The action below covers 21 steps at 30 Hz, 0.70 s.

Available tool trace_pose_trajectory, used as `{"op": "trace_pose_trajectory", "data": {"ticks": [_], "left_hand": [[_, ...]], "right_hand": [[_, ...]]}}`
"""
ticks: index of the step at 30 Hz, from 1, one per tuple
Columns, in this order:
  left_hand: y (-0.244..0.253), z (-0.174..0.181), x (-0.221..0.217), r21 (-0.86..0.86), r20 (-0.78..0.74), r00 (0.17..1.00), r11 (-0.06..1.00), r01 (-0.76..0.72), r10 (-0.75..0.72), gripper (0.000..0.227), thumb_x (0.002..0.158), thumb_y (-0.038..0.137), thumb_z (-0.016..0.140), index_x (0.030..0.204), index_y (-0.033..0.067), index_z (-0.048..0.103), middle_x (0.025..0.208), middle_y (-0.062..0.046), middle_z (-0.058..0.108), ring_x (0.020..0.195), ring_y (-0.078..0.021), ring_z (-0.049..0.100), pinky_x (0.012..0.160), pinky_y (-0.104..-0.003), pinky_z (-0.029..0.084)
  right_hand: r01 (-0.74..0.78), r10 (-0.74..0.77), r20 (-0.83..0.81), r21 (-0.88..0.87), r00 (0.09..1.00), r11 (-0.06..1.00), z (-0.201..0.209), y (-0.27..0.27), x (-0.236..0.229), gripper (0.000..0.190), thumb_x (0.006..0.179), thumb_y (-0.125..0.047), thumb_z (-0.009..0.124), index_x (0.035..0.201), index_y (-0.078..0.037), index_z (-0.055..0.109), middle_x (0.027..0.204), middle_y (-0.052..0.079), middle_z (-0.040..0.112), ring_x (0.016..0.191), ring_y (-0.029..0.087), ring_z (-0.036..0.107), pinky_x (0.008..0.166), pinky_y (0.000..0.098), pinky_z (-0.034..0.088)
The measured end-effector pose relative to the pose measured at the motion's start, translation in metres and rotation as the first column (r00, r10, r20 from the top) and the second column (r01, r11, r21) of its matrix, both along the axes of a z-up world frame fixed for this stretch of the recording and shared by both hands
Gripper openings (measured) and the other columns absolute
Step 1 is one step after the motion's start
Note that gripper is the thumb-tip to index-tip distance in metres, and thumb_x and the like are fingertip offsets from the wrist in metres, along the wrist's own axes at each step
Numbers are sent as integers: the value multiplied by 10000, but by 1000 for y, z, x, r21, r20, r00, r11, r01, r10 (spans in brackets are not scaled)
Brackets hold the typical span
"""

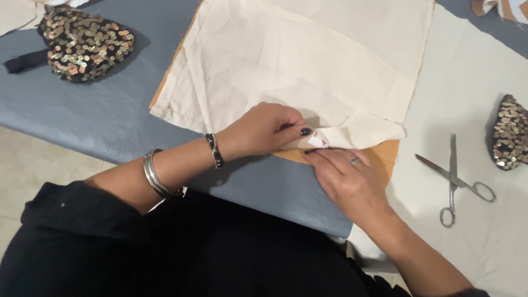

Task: The person uses scissors to cut a piece of white fabric along a pattern on a gray table. They then smooth the fabric and use a wooden ruler to measure and align the edges.

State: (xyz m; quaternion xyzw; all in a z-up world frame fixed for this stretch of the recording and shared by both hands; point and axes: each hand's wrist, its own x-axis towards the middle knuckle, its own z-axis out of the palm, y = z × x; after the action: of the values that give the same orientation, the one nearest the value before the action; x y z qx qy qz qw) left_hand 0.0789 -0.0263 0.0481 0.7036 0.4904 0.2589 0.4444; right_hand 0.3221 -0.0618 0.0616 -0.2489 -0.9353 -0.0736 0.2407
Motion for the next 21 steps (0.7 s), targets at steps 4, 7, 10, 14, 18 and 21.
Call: {"op": "trace_pose_trajectory", "data": {"ticks": [4,7,10,14,18,21], "left_hand": [[-21,22,-10,59,-14,995,993,102,-101,233,906,276,655,1064,117,717,905,-170,768,933,-431,737,825,-540,582],[-33,20,-19,219,-142,975,956,197,-169,362,837,164,679,1192,104,646,1022,-216,736,1001,-479,703,867,-599,563],[-39,9,-30,381,-376,918,881,280,-129,339,834,63,659,1173,60,640,995,-204,724,1010,-458,706,889,-557,555],[-40,-5,-39,556,-375,927,803,215,12,103,887,137,669,986,112,685,846,-139,712,900,-387,719,797,-467,574],[-34,-22,-40,691,-430,894,683,238,123,45,857,231,693,898,217,681,799,-50,685,828,-298,708,716,-412,556],[-35,-26,-36,735,-454,877,623,268,158,45,861,246,648,871,202,648,784,-39,660,788,-286,684,675,-414,528]], "right_hand": [[-63,58,44,117,997,991,-5,4,-23,118,1018,-149,626,1005,-135,743,946,68,703,862,224,709,807,339,547],[-51,26,122,207,992,977,-16,4,-26,173,1024,-152,578,1069,-175,743,977,33,693,792,179,683,757,327,539],[-72,52,100,202,994,977,-9,4,-36,202,1045,-162,548,1108,-169,740,999,30,687,902,191,697,770,321,524],[-66,47,97,201,994,977,-14,2,-47,191,1053,-175,542,1086,-175,730,996,30,678,925,192,687,762,320,512],[-75,49,117,231,992,970,-22,4,-60,171,1027,-178,556,1019,-193,726,955,26,684,883,203,686,784,343,534],[-110,86,114,223,990,969,-32,5,-63,164,1009,-152,560,995,-170,723,900,50,678,807,225,677,753,368,545]]}}
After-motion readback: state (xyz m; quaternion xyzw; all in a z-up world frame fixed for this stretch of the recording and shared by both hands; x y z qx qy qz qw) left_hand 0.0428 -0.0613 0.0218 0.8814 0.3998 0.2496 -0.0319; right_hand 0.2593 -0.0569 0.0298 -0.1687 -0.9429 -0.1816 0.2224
